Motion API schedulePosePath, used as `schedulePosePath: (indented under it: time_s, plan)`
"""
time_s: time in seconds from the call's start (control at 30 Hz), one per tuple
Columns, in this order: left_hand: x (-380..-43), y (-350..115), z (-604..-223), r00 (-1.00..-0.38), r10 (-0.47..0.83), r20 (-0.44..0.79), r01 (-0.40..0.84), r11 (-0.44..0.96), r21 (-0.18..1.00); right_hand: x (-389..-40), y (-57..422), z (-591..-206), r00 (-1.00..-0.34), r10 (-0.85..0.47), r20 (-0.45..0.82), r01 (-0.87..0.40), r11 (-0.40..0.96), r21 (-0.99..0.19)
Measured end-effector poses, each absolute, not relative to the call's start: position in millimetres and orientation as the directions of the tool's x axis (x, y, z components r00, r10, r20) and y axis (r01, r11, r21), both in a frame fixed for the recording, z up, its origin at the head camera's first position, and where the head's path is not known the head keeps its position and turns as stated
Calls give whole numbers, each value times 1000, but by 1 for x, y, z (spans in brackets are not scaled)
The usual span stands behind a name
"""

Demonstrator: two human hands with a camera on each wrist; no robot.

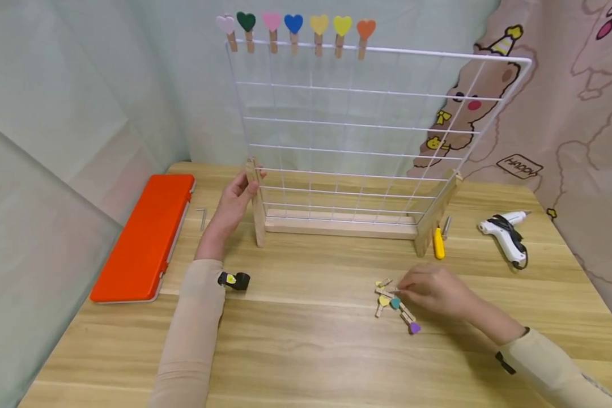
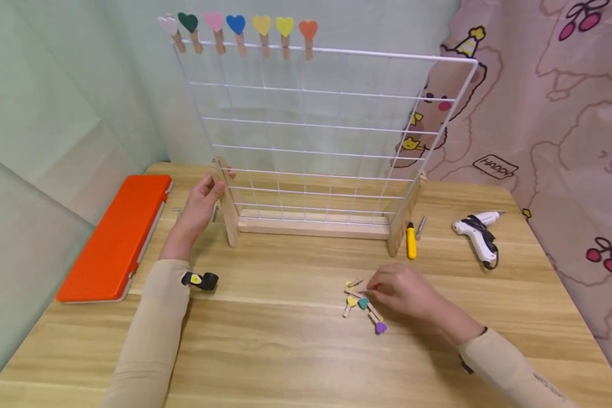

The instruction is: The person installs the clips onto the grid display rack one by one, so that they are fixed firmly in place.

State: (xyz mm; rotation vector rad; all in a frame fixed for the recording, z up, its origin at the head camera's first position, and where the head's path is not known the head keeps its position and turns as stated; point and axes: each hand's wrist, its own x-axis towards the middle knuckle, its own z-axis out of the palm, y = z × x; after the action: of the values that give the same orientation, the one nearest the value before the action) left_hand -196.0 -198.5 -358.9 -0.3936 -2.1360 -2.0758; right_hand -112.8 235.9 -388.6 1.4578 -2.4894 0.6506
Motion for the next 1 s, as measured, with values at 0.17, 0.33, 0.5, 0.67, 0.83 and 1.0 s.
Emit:
schedulePosePath:
  time_s: [0.17, 0.33, 0.5, 0.67, 0.83, 1.0]
  plan:
    - [-195, -199, -359, -957, 80, 278, 280, 12, 960, -110, 236, -389, -562, -748, 352, -819, 444, -364]
    - [-194, -199, -359, -959, 69, 275, 277, 8, 961, -109, 237, -388, -613, -700, 365, -768, 422, -482]
    - [-195, -200, -359, -957, 91, 274, 276, 13, 961, -114, 231, -382, -569, -664, 486, -812, 359, -460]
    - [-195, -200, -359, -954, 100, 281, 285, 21, 958, -128, 211, -356, -492, -638, 592, -865, 279, -418]
    - [-194, -200, -359, -956, 95, 279, 282, 23, 959, -147, 184, -301, -504, -626, 596, -854, 254, -454]
    - [-194, -200, -358, -957, 96, 274, 278, 25, 960, -167, 159, -223, -516, -574, 636, -845, 218, -489]
